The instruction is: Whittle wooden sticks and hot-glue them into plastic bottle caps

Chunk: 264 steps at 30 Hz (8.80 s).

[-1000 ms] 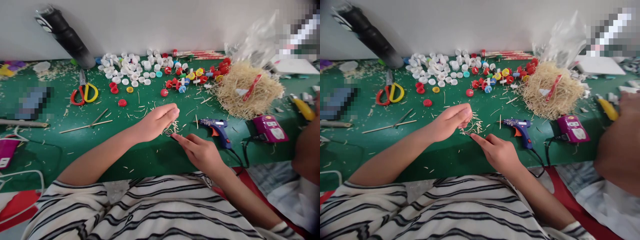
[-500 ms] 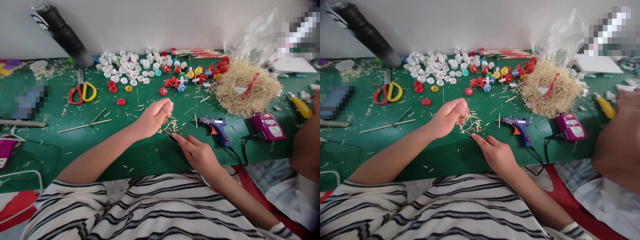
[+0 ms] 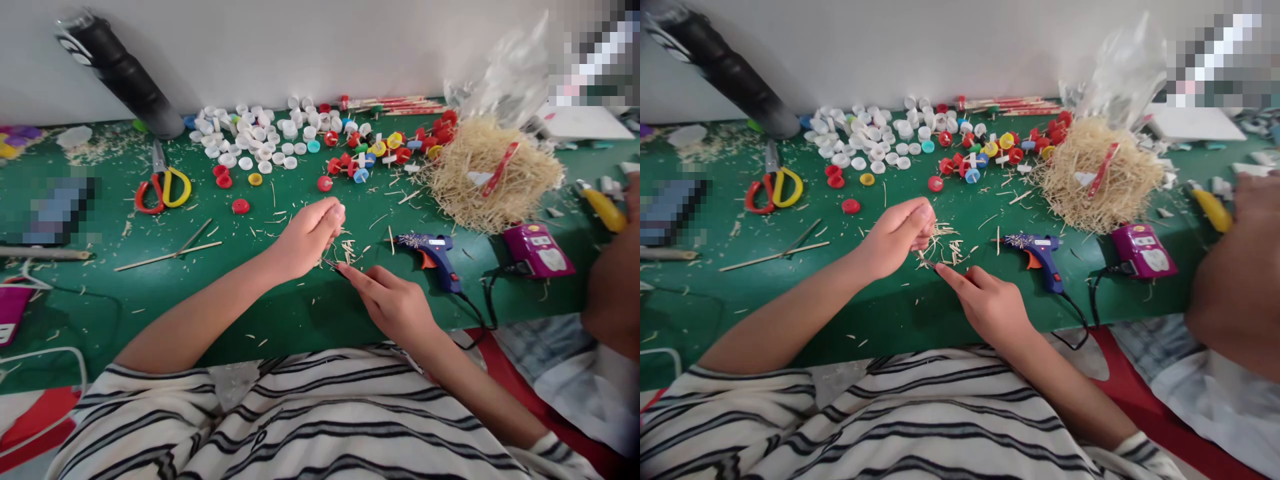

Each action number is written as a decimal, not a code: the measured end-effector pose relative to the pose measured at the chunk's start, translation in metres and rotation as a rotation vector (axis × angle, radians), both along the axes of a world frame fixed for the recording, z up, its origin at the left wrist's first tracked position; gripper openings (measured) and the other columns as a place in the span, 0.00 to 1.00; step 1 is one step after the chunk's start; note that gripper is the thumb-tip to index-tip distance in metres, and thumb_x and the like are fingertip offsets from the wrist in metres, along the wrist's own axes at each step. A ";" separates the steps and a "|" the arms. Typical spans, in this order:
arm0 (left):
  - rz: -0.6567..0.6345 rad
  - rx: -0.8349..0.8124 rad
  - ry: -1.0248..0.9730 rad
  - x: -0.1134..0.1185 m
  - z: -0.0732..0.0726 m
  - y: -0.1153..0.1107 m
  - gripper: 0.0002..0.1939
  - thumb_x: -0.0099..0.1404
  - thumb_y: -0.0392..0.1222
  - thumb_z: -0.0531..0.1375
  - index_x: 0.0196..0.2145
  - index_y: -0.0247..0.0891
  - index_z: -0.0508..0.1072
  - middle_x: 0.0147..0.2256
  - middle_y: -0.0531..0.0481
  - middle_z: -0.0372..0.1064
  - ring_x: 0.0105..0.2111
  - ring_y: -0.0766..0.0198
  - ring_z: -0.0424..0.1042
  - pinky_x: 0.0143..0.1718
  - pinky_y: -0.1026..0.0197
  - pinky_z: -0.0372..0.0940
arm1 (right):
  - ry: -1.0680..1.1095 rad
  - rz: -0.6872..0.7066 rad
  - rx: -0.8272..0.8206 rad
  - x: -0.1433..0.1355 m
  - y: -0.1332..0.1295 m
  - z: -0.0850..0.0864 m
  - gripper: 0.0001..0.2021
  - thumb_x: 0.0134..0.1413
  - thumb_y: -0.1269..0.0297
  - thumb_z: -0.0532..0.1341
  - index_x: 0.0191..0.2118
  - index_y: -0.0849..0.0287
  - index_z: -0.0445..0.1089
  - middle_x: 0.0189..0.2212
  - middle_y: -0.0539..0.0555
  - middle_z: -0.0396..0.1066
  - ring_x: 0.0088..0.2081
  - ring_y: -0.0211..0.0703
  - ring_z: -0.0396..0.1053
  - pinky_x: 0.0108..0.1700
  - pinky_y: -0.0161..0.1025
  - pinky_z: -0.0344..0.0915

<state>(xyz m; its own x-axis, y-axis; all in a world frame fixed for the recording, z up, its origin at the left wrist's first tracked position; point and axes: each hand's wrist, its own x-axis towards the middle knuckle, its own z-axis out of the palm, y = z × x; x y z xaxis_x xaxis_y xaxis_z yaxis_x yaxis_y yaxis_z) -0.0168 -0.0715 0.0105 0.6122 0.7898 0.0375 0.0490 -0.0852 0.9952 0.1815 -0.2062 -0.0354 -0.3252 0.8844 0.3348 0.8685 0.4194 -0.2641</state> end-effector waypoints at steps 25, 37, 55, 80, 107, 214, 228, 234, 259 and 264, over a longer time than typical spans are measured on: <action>0.127 -0.193 -0.093 0.000 0.001 0.011 0.19 0.80 0.47 0.52 0.30 0.40 0.58 0.26 0.60 0.50 0.21 0.75 0.50 0.24 0.66 0.51 | 0.006 -0.032 -0.145 -0.006 0.004 -0.006 0.25 0.76 0.70 0.51 0.71 0.50 0.70 0.30 0.49 0.66 0.27 0.33 0.62 0.30 0.29 0.60; 0.157 -0.179 -0.079 0.003 0.000 0.010 0.20 0.80 0.48 0.52 0.29 0.41 0.57 0.25 0.60 0.47 0.21 0.75 0.48 0.22 0.66 0.49 | 0.064 -0.080 -0.170 -0.007 -0.012 -0.003 0.24 0.78 0.66 0.50 0.70 0.52 0.72 0.29 0.50 0.66 0.26 0.33 0.62 0.31 0.28 0.62; 0.069 -0.173 -0.086 0.003 0.001 0.006 0.21 0.79 0.52 0.55 0.29 0.40 0.58 0.25 0.60 0.48 0.21 0.76 0.47 0.22 0.66 0.48 | -0.038 -0.077 -0.219 -0.006 -0.017 0.002 0.25 0.77 0.68 0.50 0.71 0.50 0.70 0.31 0.50 0.69 0.26 0.34 0.64 0.28 0.30 0.58; 0.035 -0.152 -0.094 0.004 0.002 0.005 0.21 0.81 0.49 0.52 0.28 0.40 0.58 0.26 0.59 0.49 0.21 0.75 0.49 0.23 0.66 0.50 | 0.026 -0.044 -0.168 0.002 -0.011 0.000 0.23 0.78 0.67 0.51 0.70 0.53 0.71 0.30 0.49 0.65 0.26 0.32 0.63 0.30 0.29 0.62; 0.058 -0.130 -0.109 0.007 0.000 0.000 0.22 0.78 0.54 0.55 0.28 0.41 0.58 0.25 0.60 0.49 0.21 0.75 0.47 0.21 0.66 0.49 | -0.072 -0.055 -0.226 -0.003 -0.011 0.003 0.26 0.76 0.70 0.50 0.72 0.48 0.69 0.31 0.50 0.70 0.27 0.34 0.65 0.27 0.31 0.57; -0.057 -0.207 -0.151 0.002 -0.013 0.026 0.25 0.82 0.50 0.49 0.26 0.40 0.58 0.19 0.63 0.46 0.16 0.77 0.45 0.18 0.69 0.44 | -0.021 -0.078 -0.311 -0.019 0.026 0.003 0.22 0.78 0.58 0.53 0.69 0.43 0.72 0.40 0.53 0.80 0.35 0.39 0.78 0.33 0.33 0.68; -0.015 -0.221 -0.132 -0.005 -0.017 0.031 0.26 0.77 0.61 0.55 0.27 0.43 0.56 0.20 0.63 0.45 0.17 0.76 0.43 0.19 0.64 0.41 | -0.038 -0.109 -0.228 0.005 -0.013 0.000 0.21 0.78 0.58 0.53 0.68 0.46 0.73 0.31 0.50 0.74 0.27 0.35 0.72 0.29 0.32 0.63; -0.014 -0.235 -0.130 -0.004 -0.016 0.032 0.26 0.77 0.61 0.55 0.27 0.43 0.56 0.20 0.63 0.44 0.17 0.75 0.42 0.20 0.63 0.40 | -0.062 -0.159 -0.152 -0.003 -0.006 -0.004 0.21 0.78 0.57 0.54 0.66 0.45 0.76 0.28 0.49 0.72 0.24 0.34 0.67 0.26 0.32 0.58; -0.031 0.427 0.534 -0.022 0.017 0.022 0.18 0.79 0.51 0.46 0.35 0.41 0.66 0.25 0.52 0.64 0.23 0.65 0.61 0.29 0.57 0.51 | 0.294 -0.221 -0.119 -0.014 0.021 0.007 0.20 0.75 0.57 0.56 0.63 0.51 0.78 0.42 0.56 0.82 0.33 0.40 0.75 0.35 0.36 0.71; -0.069 0.493 0.524 -0.024 0.013 0.027 0.21 0.80 0.49 0.44 0.39 0.39 0.73 0.31 0.48 0.69 0.30 0.63 0.66 0.34 0.57 0.56 | 0.296 -0.222 -0.082 -0.014 0.020 0.006 0.20 0.75 0.57 0.57 0.62 0.53 0.79 0.38 0.55 0.80 0.30 0.38 0.72 0.33 0.35 0.69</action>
<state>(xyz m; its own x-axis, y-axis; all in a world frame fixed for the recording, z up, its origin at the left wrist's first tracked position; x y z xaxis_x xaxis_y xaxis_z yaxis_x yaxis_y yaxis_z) -0.0411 -0.0449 0.0230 0.6951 0.7157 0.0674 0.4873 -0.5381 0.6878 0.1672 -0.1858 -0.0289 -0.0228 0.9503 0.3105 0.8167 0.1968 -0.5425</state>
